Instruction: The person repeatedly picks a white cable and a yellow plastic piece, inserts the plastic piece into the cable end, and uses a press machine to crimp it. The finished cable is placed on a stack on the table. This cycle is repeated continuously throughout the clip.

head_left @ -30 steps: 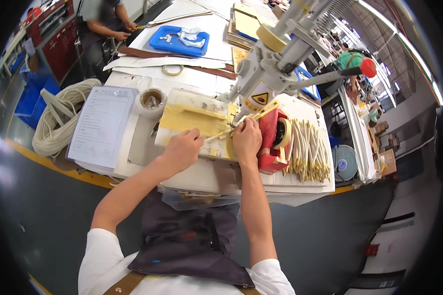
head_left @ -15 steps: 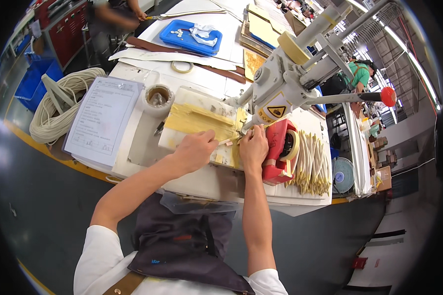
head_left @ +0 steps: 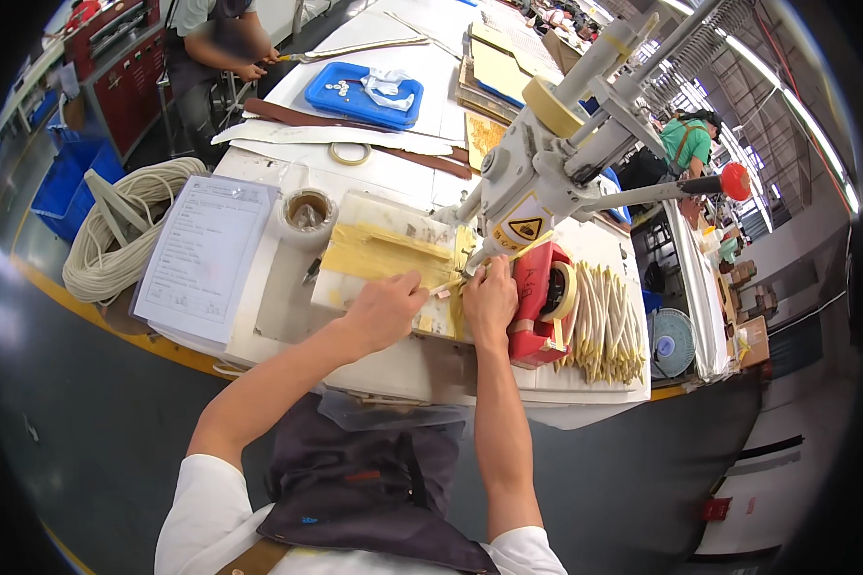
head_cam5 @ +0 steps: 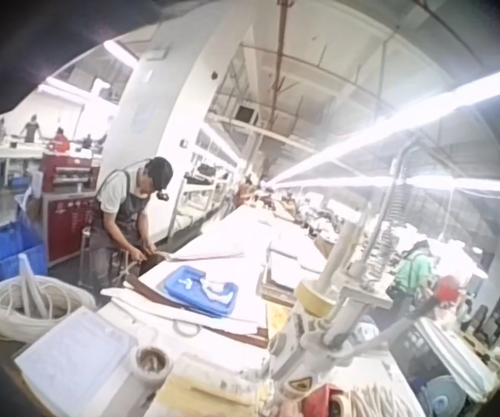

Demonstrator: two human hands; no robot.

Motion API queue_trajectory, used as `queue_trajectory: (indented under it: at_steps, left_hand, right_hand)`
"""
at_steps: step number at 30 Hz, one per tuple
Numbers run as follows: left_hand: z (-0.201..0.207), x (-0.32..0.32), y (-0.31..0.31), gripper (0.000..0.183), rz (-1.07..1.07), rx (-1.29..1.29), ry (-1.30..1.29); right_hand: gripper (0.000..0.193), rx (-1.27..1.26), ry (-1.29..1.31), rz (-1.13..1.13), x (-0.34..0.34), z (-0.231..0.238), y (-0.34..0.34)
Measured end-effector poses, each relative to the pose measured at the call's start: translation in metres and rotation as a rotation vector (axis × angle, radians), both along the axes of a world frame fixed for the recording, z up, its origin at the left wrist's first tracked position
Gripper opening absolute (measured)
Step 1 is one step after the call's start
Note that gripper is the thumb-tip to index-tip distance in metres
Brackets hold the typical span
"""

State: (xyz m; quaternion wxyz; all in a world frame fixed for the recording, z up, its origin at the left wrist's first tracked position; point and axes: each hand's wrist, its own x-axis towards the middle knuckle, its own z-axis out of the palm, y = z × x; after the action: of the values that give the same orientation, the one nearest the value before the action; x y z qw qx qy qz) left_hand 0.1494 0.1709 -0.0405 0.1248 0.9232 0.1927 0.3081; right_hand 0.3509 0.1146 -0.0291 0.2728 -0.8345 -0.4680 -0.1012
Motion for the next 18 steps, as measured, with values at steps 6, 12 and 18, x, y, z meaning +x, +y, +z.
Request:
queue_trajectory:
  at_steps: [6, 12, 18]
  left_hand:
    - [-0.001, 0.004, -0.002, 0.027, -0.01, -0.045, 0.007]
    - [-0.005, 0.006, 0.002, 0.025, -0.009, -0.026, -0.002]
    - [0.004, -0.001, 0.001, 0.02, -0.007, -0.053, 0.023]
  right_hand:
    - [0.036, 0.108, -0.035, 0.092, 0.011, -0.015, -0.01]
    - [0.051, 1.094, 0.545, 0.391, 0.041, 0.196, -0.05]
    - [0.025, 0.948, 0.909, 0.728, 0.065, 0.318, -0.026]
